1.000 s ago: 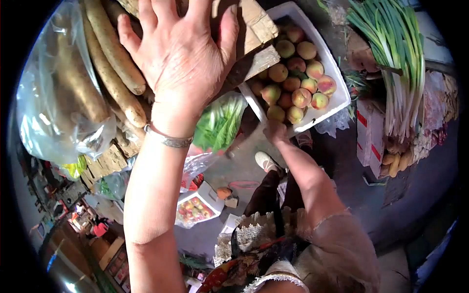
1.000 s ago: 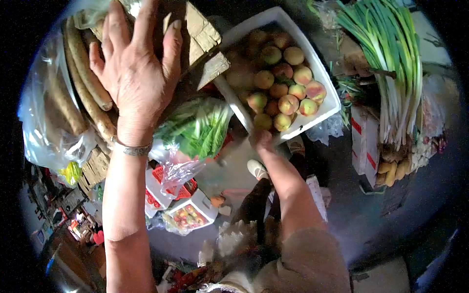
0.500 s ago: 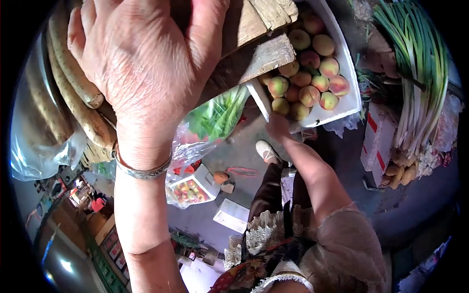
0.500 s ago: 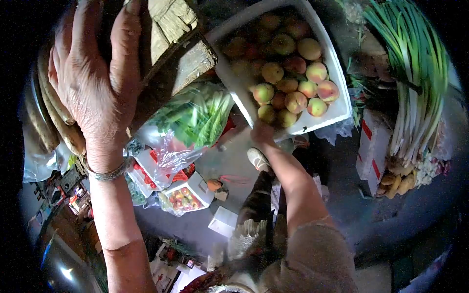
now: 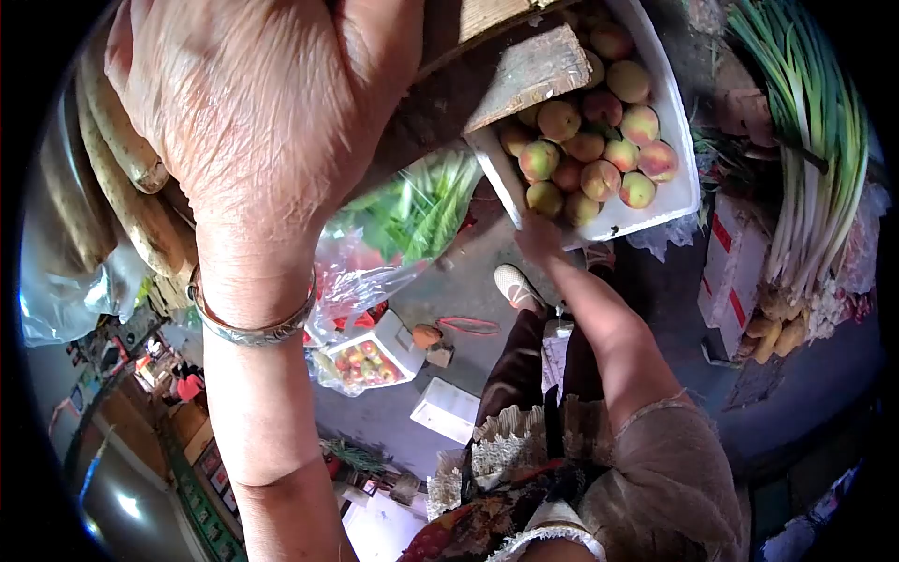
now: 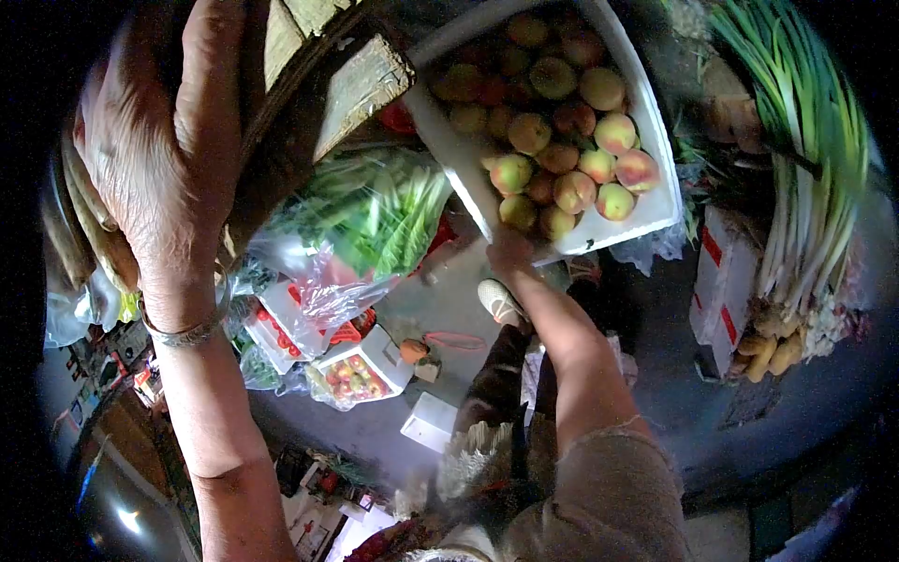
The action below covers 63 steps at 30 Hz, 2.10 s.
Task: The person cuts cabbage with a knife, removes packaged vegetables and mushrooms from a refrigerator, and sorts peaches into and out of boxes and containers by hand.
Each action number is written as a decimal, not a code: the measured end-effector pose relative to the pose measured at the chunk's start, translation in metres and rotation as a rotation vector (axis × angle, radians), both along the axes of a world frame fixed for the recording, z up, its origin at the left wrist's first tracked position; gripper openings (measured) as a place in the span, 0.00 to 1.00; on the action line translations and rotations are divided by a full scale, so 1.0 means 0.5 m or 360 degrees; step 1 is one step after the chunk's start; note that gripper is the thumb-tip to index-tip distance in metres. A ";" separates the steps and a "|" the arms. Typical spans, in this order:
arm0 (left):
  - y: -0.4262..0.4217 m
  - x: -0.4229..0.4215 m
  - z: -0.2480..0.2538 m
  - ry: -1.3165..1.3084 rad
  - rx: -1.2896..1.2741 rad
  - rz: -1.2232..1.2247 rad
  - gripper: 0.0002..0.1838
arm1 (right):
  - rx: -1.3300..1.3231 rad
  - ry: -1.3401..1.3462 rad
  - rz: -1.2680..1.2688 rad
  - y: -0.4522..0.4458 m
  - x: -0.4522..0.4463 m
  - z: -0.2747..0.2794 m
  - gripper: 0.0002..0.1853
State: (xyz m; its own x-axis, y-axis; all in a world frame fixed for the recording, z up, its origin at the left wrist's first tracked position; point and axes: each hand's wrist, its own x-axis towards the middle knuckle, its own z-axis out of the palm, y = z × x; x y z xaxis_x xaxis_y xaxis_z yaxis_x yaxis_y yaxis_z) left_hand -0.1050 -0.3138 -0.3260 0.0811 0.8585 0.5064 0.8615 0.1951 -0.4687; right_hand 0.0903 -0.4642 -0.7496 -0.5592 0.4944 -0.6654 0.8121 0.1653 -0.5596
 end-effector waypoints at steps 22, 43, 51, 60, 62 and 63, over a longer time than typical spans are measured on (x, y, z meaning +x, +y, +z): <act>-0.006 0.004 0.017 -0.0308 0.0216 -0.0041 0.29 | 0.0666 -0.0185 -0.0232 0.397 0.473 0.015 0.34; -0.501 0.485 -0.571 -0.2829 -0.1099 0.1303 0.26 | 0.1086 -0.0270 0.0140 0.542 0.513 -0.227 0.24; -0.544 0.486 -0.708 -0.3602 -0.0824 0.1604 0.33 | 0.0623 -0.0294 0.0118 0.449 0.540 -0.156 0.31; -0.424 0.605 -0.914 -0.4731 0.1322 0.1841 0.43 | 0.0204 -0.0016 -0.0184 0.277 0.606 -0.165 0.22; -0.419 0.621 -0.945 -0.4558 0.1686 0.1818 0.33 | 0.0166 -0.0002 -0.0174 0.268 0.618 -0.204 0.19; -0.424 0.632 -0.967 -0.4517 0.1761 0.1786 0.30 | 0.0108 0.0029 -0.0215 0.267 0.641 -0.222 0.16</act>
